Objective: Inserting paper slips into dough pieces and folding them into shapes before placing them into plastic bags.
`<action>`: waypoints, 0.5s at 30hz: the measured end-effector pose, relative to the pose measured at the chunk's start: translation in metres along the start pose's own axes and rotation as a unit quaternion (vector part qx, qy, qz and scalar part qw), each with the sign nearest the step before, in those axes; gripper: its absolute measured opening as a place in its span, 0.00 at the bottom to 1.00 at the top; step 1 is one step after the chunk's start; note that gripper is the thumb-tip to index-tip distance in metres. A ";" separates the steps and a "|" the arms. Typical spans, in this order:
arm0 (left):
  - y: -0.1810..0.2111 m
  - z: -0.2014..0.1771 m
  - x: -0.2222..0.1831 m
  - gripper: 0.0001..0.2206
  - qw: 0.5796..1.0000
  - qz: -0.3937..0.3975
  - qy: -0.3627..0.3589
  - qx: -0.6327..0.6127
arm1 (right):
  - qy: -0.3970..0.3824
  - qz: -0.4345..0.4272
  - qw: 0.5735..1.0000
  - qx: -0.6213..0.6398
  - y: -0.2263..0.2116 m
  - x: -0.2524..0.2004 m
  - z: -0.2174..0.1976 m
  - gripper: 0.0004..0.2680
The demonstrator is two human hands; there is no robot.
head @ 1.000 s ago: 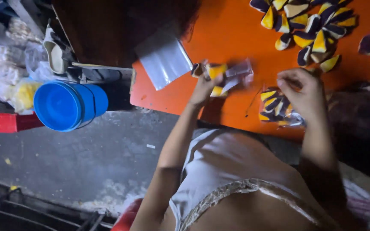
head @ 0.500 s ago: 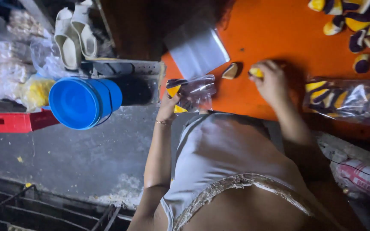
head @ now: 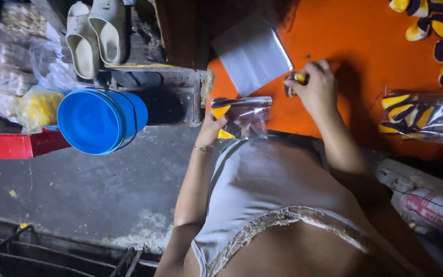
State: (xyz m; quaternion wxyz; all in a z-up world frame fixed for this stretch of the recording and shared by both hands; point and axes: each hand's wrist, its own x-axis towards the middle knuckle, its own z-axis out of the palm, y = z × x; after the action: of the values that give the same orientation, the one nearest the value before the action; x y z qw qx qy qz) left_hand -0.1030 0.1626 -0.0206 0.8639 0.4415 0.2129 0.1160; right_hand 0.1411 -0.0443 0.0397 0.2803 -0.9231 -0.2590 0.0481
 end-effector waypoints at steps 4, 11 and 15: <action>-0.006 -0.008 0.005 0.28 1.000 0.008 -0.006 0.022 | 0.070 -0.209 0.972 -0.086 0.012 -0.020 0.004 0.07; -0.033 -0.018 0.016 0.26 0.999 -0.036 0.018 -0.032 | 0.107 -0.233 0.965 0.052 0.019 -0.020 -0.025 0.07; -0.033 -0.011 0.018 0.25 0.998 -0.045 0.023 -0.031 | 0.145 -0.189 0.970 0.041 0.000 -0.039 -0.030 0.08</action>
State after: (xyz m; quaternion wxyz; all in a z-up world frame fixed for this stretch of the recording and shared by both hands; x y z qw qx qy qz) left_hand -0.0918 0.1582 -0.0581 0.8763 0.4020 0.2485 0.0930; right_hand 0.1147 -0.0784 0.0625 0.3566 -0.8422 -0.3832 -0.1293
